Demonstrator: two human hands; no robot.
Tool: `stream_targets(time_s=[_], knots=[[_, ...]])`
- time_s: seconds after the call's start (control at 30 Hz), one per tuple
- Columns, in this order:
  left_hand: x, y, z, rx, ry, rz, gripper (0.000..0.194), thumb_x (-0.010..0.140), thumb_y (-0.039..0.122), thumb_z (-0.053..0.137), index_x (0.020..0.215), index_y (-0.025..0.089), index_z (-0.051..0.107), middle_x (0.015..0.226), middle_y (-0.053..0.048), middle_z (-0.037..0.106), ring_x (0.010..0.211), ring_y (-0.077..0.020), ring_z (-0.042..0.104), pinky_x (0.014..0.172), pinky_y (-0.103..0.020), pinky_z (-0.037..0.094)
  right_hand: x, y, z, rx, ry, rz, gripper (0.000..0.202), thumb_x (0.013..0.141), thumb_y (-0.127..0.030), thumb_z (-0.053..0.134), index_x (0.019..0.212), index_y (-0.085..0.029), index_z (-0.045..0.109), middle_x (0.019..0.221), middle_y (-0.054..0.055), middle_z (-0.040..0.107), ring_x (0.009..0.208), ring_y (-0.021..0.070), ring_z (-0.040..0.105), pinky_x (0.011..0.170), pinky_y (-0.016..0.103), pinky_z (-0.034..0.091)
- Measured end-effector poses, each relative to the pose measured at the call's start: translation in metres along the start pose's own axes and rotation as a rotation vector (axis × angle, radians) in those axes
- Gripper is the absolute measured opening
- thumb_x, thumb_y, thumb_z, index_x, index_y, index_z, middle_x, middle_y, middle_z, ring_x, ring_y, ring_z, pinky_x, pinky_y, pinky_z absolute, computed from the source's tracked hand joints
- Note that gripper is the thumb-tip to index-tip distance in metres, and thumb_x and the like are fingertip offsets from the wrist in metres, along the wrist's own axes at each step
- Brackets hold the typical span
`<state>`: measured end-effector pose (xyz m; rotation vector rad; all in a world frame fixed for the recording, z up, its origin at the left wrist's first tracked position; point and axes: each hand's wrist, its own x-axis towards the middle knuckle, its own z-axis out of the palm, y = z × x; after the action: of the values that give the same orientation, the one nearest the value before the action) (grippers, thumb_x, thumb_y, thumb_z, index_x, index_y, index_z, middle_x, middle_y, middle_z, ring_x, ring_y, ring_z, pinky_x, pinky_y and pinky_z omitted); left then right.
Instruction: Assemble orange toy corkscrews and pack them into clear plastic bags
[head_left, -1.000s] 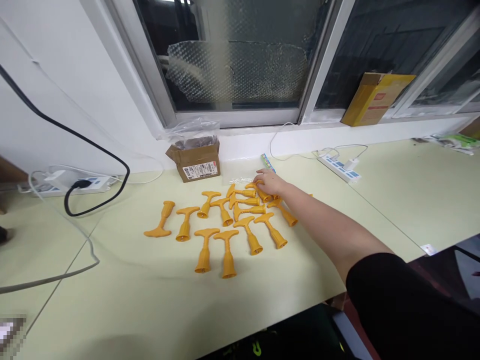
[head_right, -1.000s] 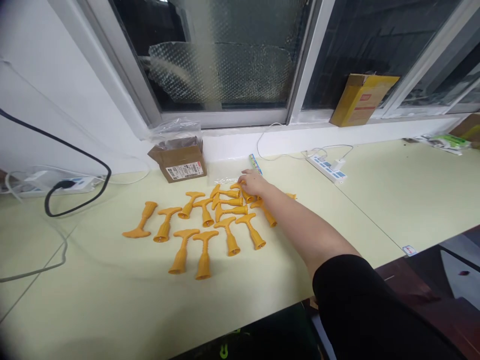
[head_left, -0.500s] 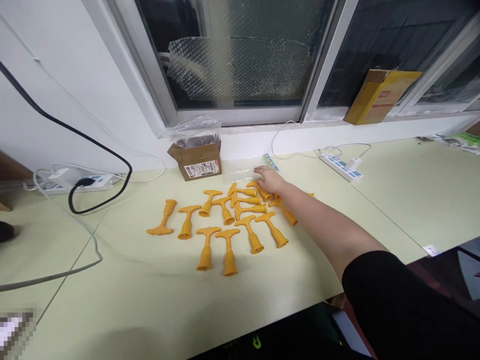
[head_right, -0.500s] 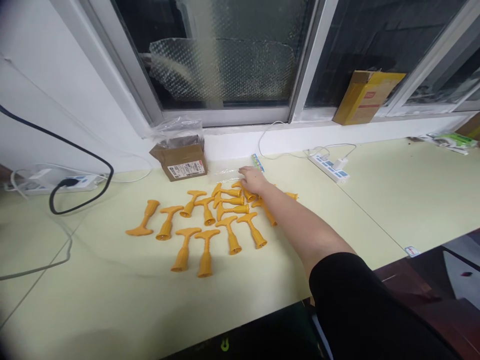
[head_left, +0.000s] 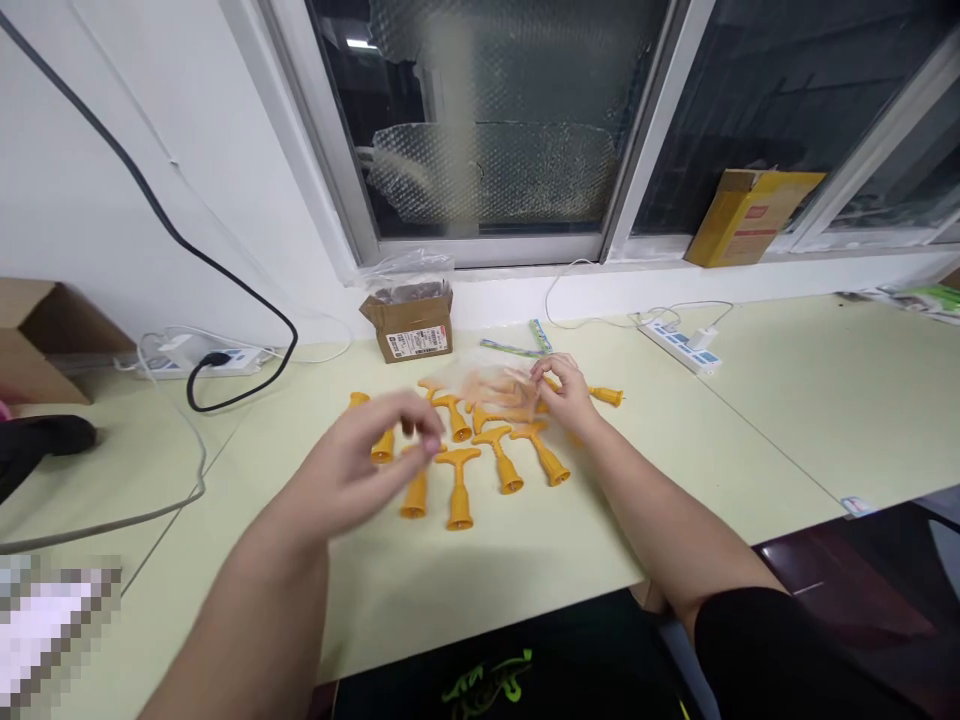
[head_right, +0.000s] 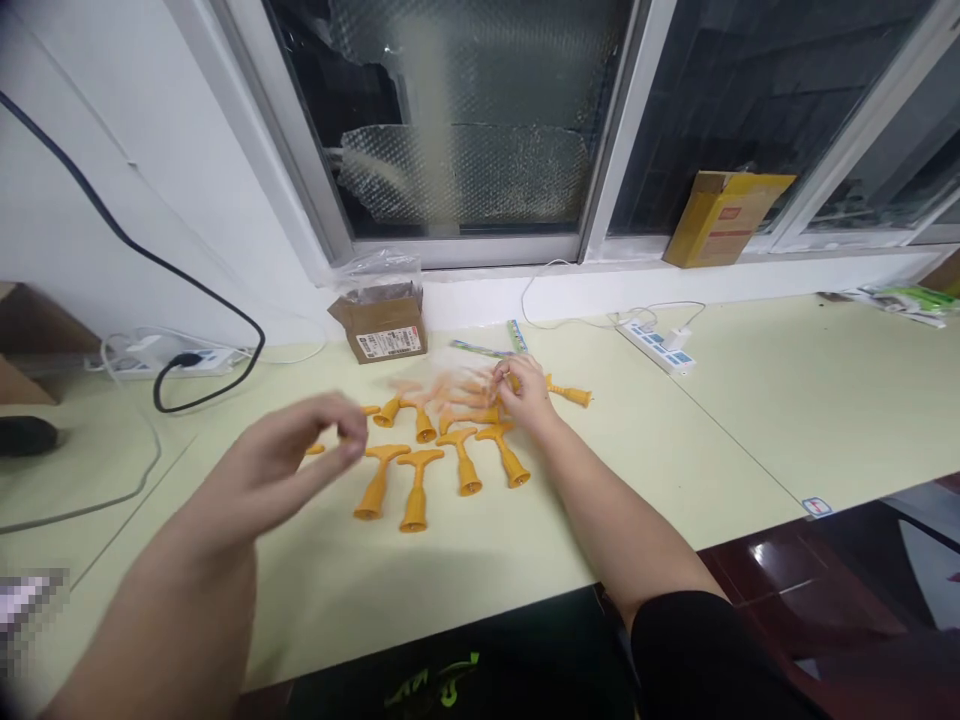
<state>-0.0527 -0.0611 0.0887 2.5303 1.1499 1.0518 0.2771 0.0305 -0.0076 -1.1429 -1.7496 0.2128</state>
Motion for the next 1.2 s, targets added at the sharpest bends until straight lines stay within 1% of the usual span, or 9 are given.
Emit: stream_targets(time_s=[0.13,0.23,0.37,0.57,0.73,0.83,0.93,1.03,1.2], knots=[[0.027,-0.023,0.032,-0.007,0.014,0.018,0.019,0.094,0.036,0.061,0.108,0.025,0.069,0.120,-0.008,0.065,0.120,-0.0255,0.059,0.108,-0.047,0.047,-0.014,-0.005,0.006,0.112,-0.055,0.014,0.008,0.086,-0.020,0.056,0.079,-0.023,0.059,0.111,0.009,0.064,0.112,0.0246,0.060,0.104,0.042,0.046],[0.023,-0.034,0.060,-0.077,-0.190,0.060,0.034,0.087,0.044,0.071,0.116,0.026,0.068,0.136,-0.009,0.060,0.135,-0.0288,0.050,0.116,-0.048,0.041,-0.019,-0.003,0.014,0.113,-0.061,0.033,0.006,0.085,-0.020,0.059,0.083,-0.022,0.064,0.105,0.008,0.060,0.105,0.0230,0.060,0.098,0.038,0.048],[0.005,-0.033,0.084,-0.032,-0.357,0.090,0.049,0.079,0.050,0.079,0.122,0.031,0.067,0.142,-0.006,0.057,0.141,-0.0319,0.044,0.116,-0.050,0.038,-0.020,0.003,0.022,0.091,-0.171,0.015,0.012,0.084,-0.015,0.056,0.088,-0.021,0.066,0.091,0.005,0.062,0.091,0.0209,0.060,0.087,0.034,0.050],[0.002,-0.043,0.090,0.066,-0.378,0.046,0.030,0.088,0.032,0.067,0.118,0.028,0.067,0.125,-0.005,0.068,0.123,-0.0271,0.059,0.103,-0.045,0.046,-0.022,0.003,0.025,0.074,-0.285,-0.031,0.019,0.087,-0.014,0.055,0.098,-0.021,0.069,0.103,0.006,0.072,0.102,0.0220,0.066,0.095,0.038,0.049],[0.002,-0.056,0.092,0.090,-0.187,-0.068,0.016,0.093,0.025,0.053,0.104,0.024,0.066,0.100,-0.003,0.073,0.092,-0.0201,0.068,0.084,-0.035,0.051,-0.021,0.000,0.014,-0.043,-0.242,-0.002,0.029,0.092,-0.019,0.054,0.118,-0.021,0.067,0.120,0.009,0.072,0.113,0.0234,0.065,0.100,0.039,0.048],[0.001,-0.061,0.095,0.099,0.017,-0.110,0.018,0.096,0.027,0.053,0.109,0.022,0.064,0.094,-0.003,0.071,0.081,-0.0173,0.066,0.075,-0.031,0.052,-0.020,-0.005,0.001,-0.094,-0.304,0.051,0.018,0.091,-0.022,0.058,0.105,-0.019,0.069,0.101,0.007,0.074,0.090,0.0204,0.067,0.083,0.034,0.052],[0.001,-0.062,0.096,0.118,0.168,-0.069,0.017,0.097,0.023,0.053,0.110,0.021,0.062,0.096,-0.004,0.068,0.080,-0.0155,0.065,0.074,-0.029,0.052,-0.021,-0.013,-0.011,-0.124,-0.500,0.104,0.012,0.088,-0.029,0.066,0.098,-0.022,0.069,0.087,0.003,0.073,0.072,0.0175,0.065,0.070,0.031,0.050],[0.001,-0.060,0.095,0.155,0.254,-0.017,0.013,0.096,0.018,0.054,0.106,0.021,0.061,0.098,-0.005,0.065,0.079,-0.0145,0.064,0.073,-0.028,0.052,-0.024,-0.021,-0.016,-0.193,-0.648,0.139,0.013,0.081,-0.028,0.076,0.093,-0.024,0.071,0.088,0.004,0.072,0.074,0.0206,0.066,0.068,0.034,0.050],[0.000,-0.053,0.088,0.207,0.293,0.059,0.020,0.091,0.009,0.050,0.091,0.022,0.065,0.107,-0.008,0.062,0.083,-0.0163,0.062,0.073,-0.031,0.052,-0.028,-0.025,-0.009,-0.298,-0.693,0.211,0.021,0.078,-0.025,0.078,0.098,-0.023,0.072,0.097,0.009,0.071,0.085,0.0274,0.067,0.074,0.039,0.052]])
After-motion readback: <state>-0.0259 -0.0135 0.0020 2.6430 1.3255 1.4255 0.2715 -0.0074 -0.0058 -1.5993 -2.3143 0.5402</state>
